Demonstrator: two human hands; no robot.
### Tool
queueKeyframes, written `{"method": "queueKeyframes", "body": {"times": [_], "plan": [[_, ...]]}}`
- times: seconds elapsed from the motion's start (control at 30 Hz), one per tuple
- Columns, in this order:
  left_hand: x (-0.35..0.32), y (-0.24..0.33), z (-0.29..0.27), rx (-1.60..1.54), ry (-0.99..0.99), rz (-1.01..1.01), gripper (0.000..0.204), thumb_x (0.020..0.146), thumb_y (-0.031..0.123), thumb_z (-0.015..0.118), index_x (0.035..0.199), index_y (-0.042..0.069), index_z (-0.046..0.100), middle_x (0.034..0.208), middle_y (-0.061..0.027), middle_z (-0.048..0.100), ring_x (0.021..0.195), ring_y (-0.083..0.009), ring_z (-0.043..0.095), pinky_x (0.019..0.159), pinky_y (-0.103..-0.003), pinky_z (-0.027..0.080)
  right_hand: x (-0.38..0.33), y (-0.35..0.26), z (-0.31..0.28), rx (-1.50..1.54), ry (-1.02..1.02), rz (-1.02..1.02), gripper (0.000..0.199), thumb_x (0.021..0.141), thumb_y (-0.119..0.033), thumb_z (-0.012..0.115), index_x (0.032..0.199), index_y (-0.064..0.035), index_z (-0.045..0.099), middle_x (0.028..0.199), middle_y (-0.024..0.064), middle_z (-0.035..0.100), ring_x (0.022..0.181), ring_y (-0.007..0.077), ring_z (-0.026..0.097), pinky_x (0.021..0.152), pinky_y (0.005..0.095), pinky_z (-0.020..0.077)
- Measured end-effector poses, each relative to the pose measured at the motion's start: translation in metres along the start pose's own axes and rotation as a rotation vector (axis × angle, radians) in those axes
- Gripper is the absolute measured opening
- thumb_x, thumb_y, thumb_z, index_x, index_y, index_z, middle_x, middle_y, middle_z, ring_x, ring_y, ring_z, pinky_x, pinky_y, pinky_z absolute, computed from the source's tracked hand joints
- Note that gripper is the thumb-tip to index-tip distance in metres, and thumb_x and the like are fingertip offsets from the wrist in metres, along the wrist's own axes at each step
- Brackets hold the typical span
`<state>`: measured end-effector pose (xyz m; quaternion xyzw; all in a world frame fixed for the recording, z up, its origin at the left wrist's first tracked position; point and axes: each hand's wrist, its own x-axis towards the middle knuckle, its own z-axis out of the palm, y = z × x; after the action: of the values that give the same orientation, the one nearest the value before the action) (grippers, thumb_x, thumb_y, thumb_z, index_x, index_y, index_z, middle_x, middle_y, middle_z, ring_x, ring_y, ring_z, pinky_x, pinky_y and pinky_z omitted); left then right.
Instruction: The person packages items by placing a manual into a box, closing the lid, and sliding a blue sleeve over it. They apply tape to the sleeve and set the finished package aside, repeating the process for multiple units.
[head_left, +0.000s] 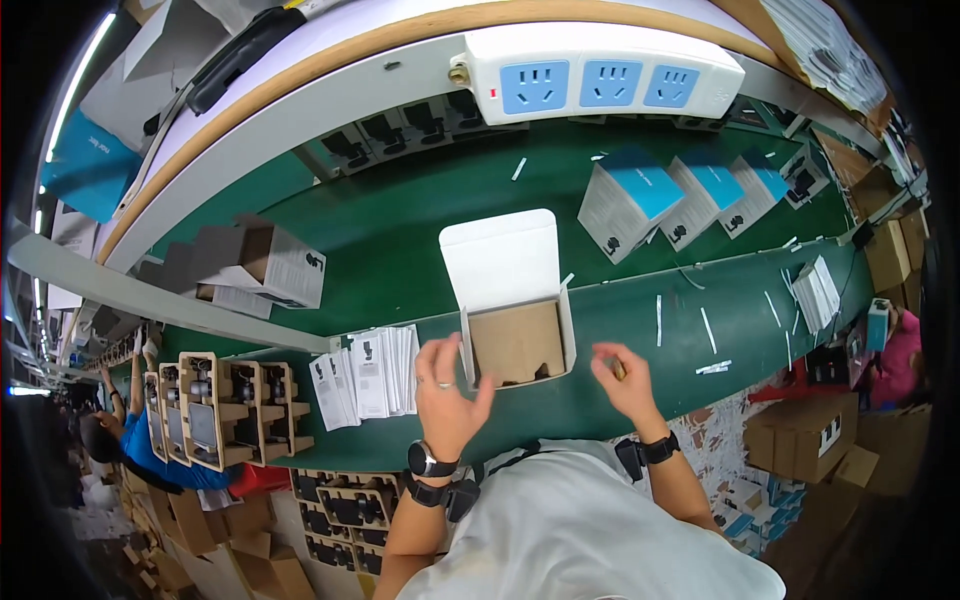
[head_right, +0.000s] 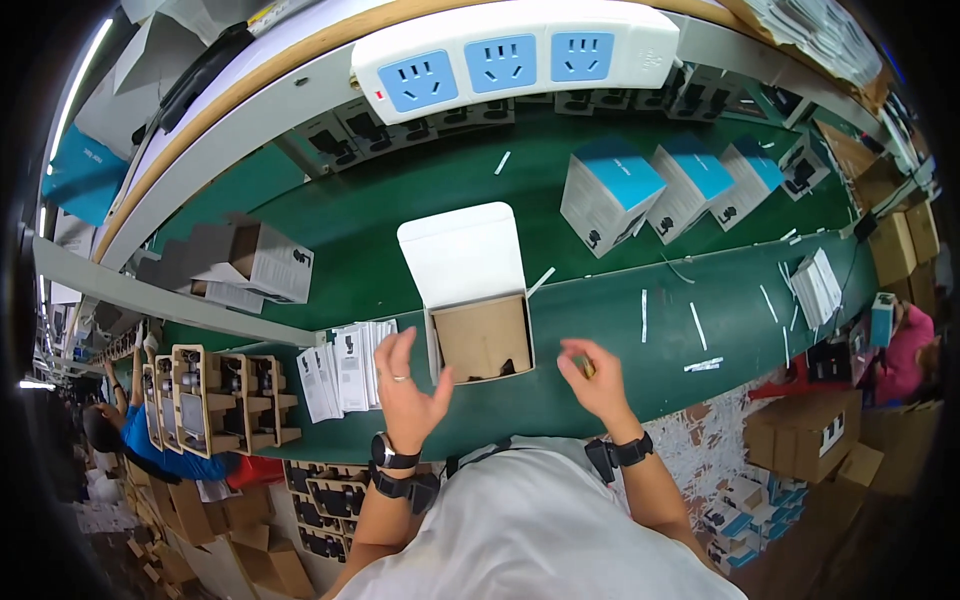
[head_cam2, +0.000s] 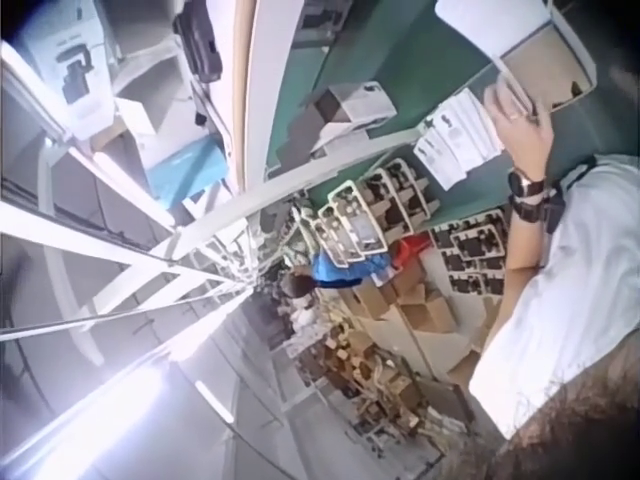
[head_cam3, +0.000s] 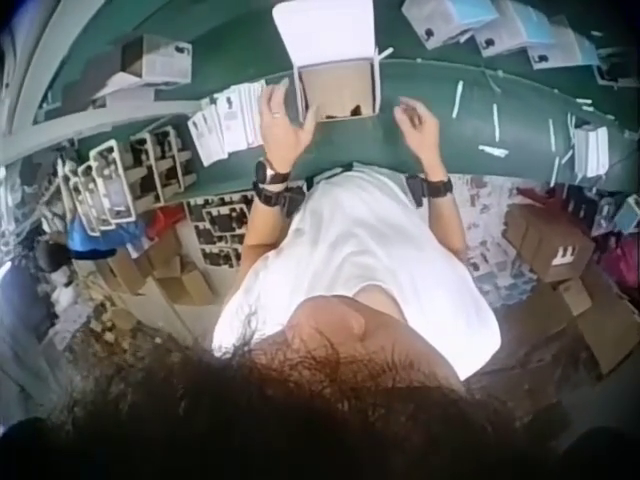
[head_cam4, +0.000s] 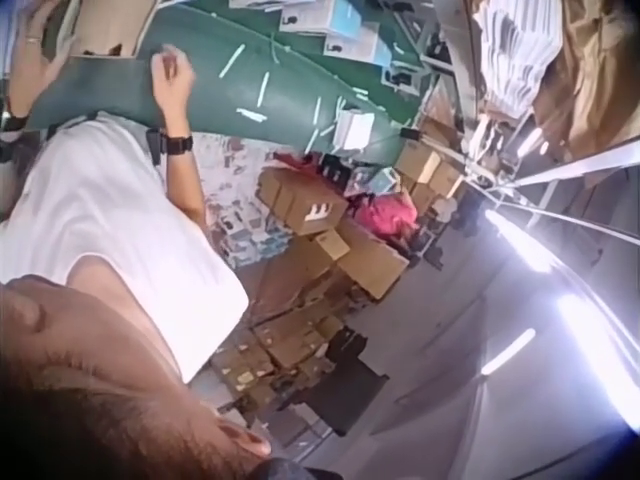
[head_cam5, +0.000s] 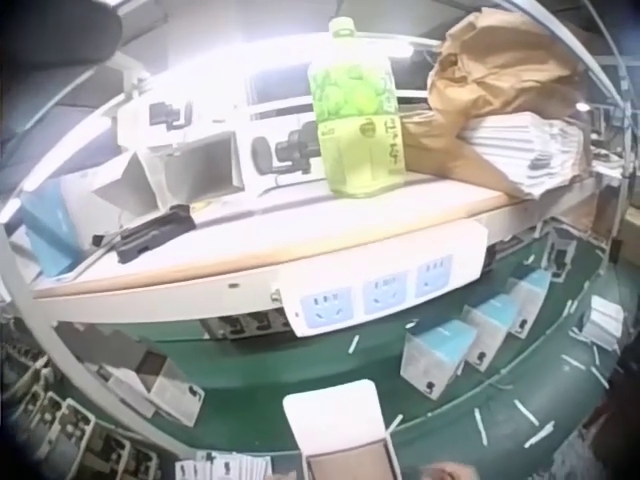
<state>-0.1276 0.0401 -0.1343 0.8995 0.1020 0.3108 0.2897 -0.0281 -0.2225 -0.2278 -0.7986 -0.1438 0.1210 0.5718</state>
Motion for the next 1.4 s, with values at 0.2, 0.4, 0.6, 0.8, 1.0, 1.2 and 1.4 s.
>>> {"method": "queueKeyframes", "body": {"times": [0.2, 0.4, 0.6, 0.8, 1.0, 1.2, 1.4], "plan": [[-0.022, -0.018, 0.029, -0.158, -0.055, -0.218, 0.060, 0.080, 0.006, 0.073, 0.134, 0.000, 0.050, 0.123, -0.0204, 0.056, 0.107, -0.0365, 0.059, 0.085, -0.042, 0.053, 0.027, -0.093, 0.016, -0.316, -0.122, -0.568, 0.040, 0.083, -0.019, 0.070, 0.121, -0.0076, 0.067, 0.126, 0.0100, 0.065, 0.077, 0.0233, 0.069, 0.064, 0.0338, 0.0532], [-0.020, 0.003, 0.041, 0.131, -0.434, 0.333, 0.066, 0.077, 0.013, 0.076, 0.139, 0.008, 0.053, 0.145, -0.0190, 0.047, 0.130, -0.0398, 0.048, 0.105, -0.047, 0.043, 0.036, -0.092, 0.003, -0.317, -0.103, -0.355, 0.026, 0.083, -0.019, 0.070, 0.107, -0.0103, 0.066, 0.115, 0.0077, 0.067, 0.086, 0.0282, 0.069, 0.067, 0.0356, 0.0553], [-0.023, 0.001, 0.042, 0.078, -0.416, 0.305, 0.064, 0.076, 0.009, 0.073, 0.138, 0.009, 0.054, 0.145, -0.0170, 0.047, 0.129, -0.0369, 0.048, 0.106, -0.046, 0.043, 0.068, -0.075, 0.011, -0.450, 0.121, -0.396, 0.010, 0.084, -0.016, 0.071, 0.087, -0.0081, 0.065, 0.084, 0.0070, 0.066, 0.074, 0.0289, 0.066, 0.064, 0.0359, 0.0522], [-0.023, 0.002, 0.042, 0.048, -0.423, 0.317, 0.063, 0.077, 0.009, 0.072, 0.138, 0.008, 0.054, 0.145, -0.0172, 0.048, 0.129, -0.0374, 0.049, 0.106, -0.046, 0.043, 0.069, -0.076, 0.013, -0.511, 0.112, -0.340, 0.011, 0.083, -0.018, 0.073, 0.086, -0.0094, 0.065, 0.086, 0.0059, 0.066, 0.075, 0.0293, 0.066, 0.064, 0.0369, 0.0522], [-0.023, 0.002, 0.042, 0.066, -0.435, 0.315, 0.063, 0.077, 0.009, 0.070, 0.138, 0.008, 0.055, 0.144, -0.0172, 0.049, 0.129, -0.0375, 0.049, 0.106, -0.046, 0.043, 0.069, -0.071, 0.014, -0.497, 0.169, -0.360, 0.011, 0.082, -0.017, 0.073, 0.084, -0.0089, 0.065, 0.090, 0.0050, 0.066, 0.077, 0.0292, 0.066, 0.064, 0.0365, 0.0529], [-0.024, 0.000, 0.046, 0.140, -0.415, 0.338, 0.055, 0.079, 0.010, 0.067, 0.133, 0.006, 0.057, 0.139, -0.0185, 0.052, 0.128, -0.0383, 0.050, 0.107, -0.047, 0.042, 0.067, -0.095, 0.040, -0.411, 0.094, -0.330, 0.012, 0.081, -0.018, 0.074, 0.084, -0.0101, 0.066, 0.094, 0.0046, 0.066, 0.077, 0.0285, 0.067, 0.065, 0.0352, 0.0535], [-0.036, -0.001, 0.050, 0.149, -0.425, 0.329, 0.040, 0.075, 0.010, 0.072, 0.114, 0.004, 0.065, 0.119, -0.0195, 0.060, 0.122, -0.0388, 0.054, 0.103, -0.049, 0.044, 0.090, -0.108, 0.102, -0.539, -0.088, -0.493, 0.019, 0.081, -0.028, 0.074, 0.080, -0.0134, 0.062, 0.088, 0.0040, 0.059, 0.068, 0.0264, 0.063, 0.057, 0.0383, 0.0502]]}}
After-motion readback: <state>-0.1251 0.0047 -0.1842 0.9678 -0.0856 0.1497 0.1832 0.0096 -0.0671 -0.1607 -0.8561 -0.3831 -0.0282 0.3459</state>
